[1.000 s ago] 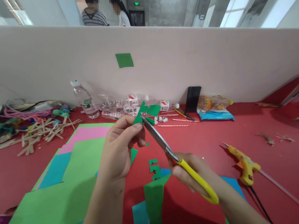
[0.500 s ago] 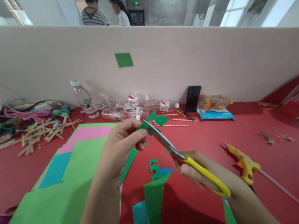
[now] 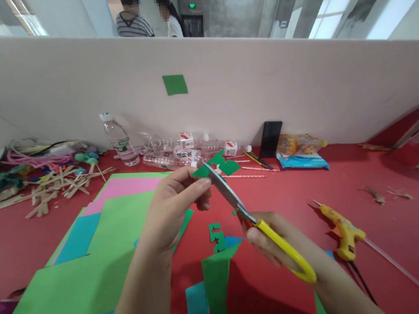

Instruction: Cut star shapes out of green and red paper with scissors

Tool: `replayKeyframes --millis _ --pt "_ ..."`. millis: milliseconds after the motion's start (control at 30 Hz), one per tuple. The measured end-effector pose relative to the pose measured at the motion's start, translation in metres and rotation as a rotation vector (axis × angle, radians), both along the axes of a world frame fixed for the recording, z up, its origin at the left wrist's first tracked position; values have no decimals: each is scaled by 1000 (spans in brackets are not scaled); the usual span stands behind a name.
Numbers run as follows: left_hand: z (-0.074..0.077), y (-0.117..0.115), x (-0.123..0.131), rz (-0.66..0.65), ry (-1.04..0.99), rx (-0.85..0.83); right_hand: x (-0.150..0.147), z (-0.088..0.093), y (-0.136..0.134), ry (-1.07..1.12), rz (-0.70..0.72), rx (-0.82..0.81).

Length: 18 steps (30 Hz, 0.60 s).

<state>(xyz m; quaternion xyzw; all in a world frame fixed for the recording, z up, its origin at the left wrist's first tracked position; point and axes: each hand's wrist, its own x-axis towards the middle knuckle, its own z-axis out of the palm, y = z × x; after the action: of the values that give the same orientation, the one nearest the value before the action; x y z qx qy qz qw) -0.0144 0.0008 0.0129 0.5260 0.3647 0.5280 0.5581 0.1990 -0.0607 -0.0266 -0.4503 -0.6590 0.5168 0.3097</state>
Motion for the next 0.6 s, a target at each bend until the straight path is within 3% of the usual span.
replayKeyframes --millis 267,600 --pt "4 -4 6 190 -39 68 -3 -6 3 -25 -25 -17" --pt "3 -5 4 225 48 106 -1 -7 -1 20 72 7"
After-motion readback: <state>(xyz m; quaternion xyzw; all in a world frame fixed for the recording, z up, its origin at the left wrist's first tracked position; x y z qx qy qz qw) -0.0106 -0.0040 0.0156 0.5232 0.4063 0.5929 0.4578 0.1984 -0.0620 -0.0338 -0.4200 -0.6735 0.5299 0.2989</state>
